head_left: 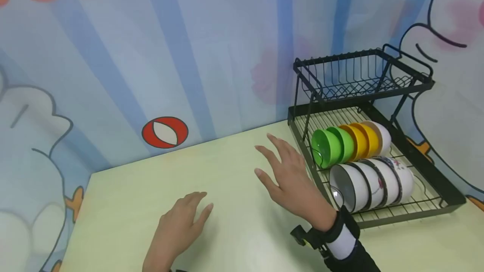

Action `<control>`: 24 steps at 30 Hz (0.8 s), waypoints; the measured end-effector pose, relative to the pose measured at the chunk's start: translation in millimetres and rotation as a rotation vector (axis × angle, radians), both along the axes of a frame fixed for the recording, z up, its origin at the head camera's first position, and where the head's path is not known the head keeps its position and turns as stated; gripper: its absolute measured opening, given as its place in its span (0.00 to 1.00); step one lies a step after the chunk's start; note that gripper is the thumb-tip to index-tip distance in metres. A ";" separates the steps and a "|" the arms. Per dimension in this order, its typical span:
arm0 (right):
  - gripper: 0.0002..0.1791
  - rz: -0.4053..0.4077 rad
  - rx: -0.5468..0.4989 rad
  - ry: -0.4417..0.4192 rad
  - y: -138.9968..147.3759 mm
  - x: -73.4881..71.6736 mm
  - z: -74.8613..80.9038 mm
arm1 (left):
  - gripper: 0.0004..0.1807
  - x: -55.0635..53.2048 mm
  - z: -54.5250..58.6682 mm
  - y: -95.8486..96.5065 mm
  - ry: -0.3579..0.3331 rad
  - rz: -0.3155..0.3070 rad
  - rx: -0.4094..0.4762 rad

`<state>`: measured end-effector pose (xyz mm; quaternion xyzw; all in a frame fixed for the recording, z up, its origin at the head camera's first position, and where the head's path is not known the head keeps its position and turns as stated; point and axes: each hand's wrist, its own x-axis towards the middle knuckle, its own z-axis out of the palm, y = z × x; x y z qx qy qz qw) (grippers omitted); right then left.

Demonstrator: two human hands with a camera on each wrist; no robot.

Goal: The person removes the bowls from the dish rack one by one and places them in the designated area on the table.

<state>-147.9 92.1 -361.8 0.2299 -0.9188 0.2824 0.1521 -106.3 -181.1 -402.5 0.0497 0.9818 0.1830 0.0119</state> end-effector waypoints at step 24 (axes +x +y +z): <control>0.25 -0.216 -0.005 -0.076 56.9 -11.2 16.4 | 0.27 -8.6 -34.8 -1.9 -0.293 -0.053 -0.077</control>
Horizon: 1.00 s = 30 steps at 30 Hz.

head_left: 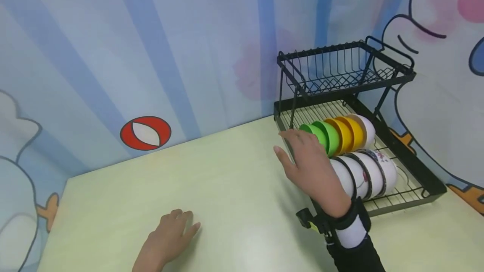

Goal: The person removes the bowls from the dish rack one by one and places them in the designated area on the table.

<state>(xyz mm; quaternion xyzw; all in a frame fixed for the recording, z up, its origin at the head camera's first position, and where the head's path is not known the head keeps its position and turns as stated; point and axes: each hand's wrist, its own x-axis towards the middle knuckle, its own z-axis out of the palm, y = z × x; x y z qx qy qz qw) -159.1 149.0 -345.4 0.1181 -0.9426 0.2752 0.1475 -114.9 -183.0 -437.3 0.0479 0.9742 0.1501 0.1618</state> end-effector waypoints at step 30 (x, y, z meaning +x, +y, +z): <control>0.31 -0.120 0.190 -0.434 49.2 6.9 1.8 | 0.62 -4.0 -10.6 -5.0 -0.084 -0.037 -0.051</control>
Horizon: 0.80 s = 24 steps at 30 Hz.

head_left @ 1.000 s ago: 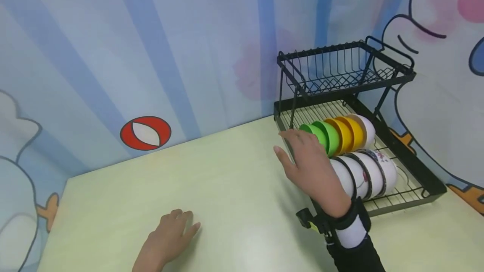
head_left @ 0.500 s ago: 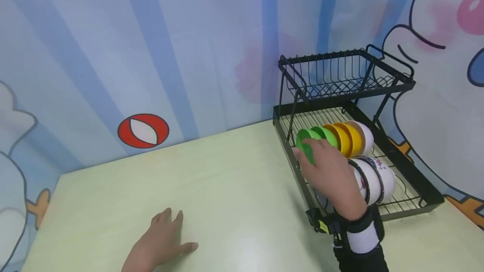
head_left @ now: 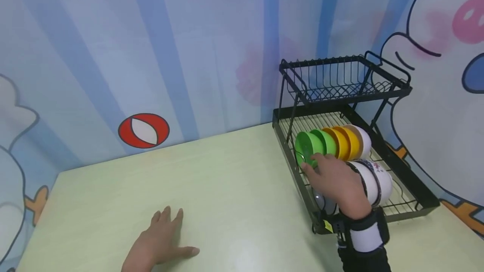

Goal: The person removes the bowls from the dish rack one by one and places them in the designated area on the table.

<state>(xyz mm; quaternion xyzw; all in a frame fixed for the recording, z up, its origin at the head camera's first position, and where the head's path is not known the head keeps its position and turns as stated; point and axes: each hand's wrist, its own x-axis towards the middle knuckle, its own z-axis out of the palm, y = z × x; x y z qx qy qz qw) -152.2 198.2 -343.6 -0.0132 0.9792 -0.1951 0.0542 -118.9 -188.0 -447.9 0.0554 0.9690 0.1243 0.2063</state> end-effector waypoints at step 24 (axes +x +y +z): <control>0.15 -0.045 0.112 -0.007 -5.0 5.8 -13.9 | 0.68 0.1 -1.3 0.1 0.020 -0.021 -0.037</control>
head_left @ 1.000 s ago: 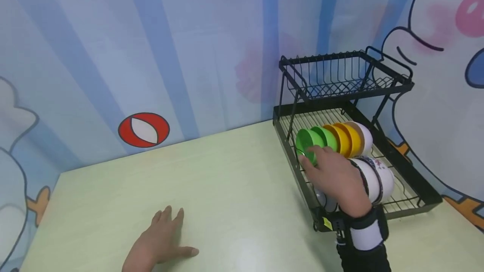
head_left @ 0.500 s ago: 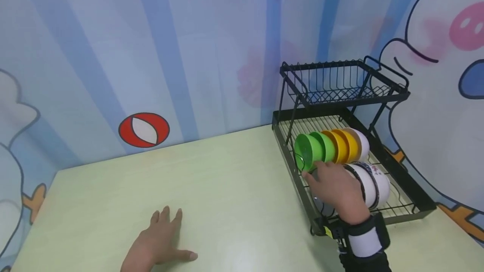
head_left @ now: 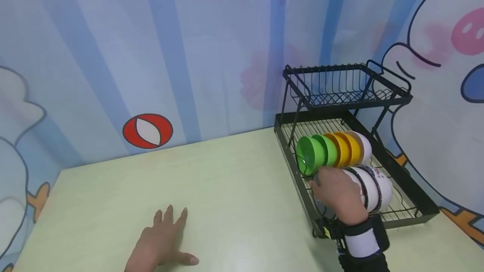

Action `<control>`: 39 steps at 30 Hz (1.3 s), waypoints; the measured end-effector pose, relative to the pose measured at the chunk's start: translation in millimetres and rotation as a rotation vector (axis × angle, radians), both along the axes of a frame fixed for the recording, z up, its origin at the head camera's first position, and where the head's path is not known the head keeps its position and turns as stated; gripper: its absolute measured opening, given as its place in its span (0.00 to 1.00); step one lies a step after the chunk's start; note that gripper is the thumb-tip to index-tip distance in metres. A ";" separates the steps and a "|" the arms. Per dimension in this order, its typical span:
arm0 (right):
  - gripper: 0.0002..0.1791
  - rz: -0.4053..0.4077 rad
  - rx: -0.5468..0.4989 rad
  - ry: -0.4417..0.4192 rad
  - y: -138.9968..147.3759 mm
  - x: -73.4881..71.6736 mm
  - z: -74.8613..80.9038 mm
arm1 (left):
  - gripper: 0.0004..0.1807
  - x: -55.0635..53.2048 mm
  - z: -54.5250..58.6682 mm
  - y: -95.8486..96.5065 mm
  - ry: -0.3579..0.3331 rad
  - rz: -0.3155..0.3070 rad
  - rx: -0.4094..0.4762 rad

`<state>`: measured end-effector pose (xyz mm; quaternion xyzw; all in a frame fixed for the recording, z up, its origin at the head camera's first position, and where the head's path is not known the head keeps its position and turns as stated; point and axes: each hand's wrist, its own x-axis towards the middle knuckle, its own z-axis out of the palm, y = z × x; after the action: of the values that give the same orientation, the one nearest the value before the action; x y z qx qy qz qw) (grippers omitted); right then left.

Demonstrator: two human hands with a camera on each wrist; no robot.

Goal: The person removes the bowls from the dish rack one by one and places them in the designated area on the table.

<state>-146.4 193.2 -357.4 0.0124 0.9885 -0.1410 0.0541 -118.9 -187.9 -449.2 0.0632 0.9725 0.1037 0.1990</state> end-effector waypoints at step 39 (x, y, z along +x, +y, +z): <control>0.30 0.073 0.083 -0.087 2.8 2.0 -1.0 | 0.70 1.0 -4.3 -2.7 0.047 -0.016 -0.035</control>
<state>-144.4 195.9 -358.4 -0.0152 0.9900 -0.0972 0.1014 -117.9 -190.5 -453.4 0.0699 0.9780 0.0836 0.1781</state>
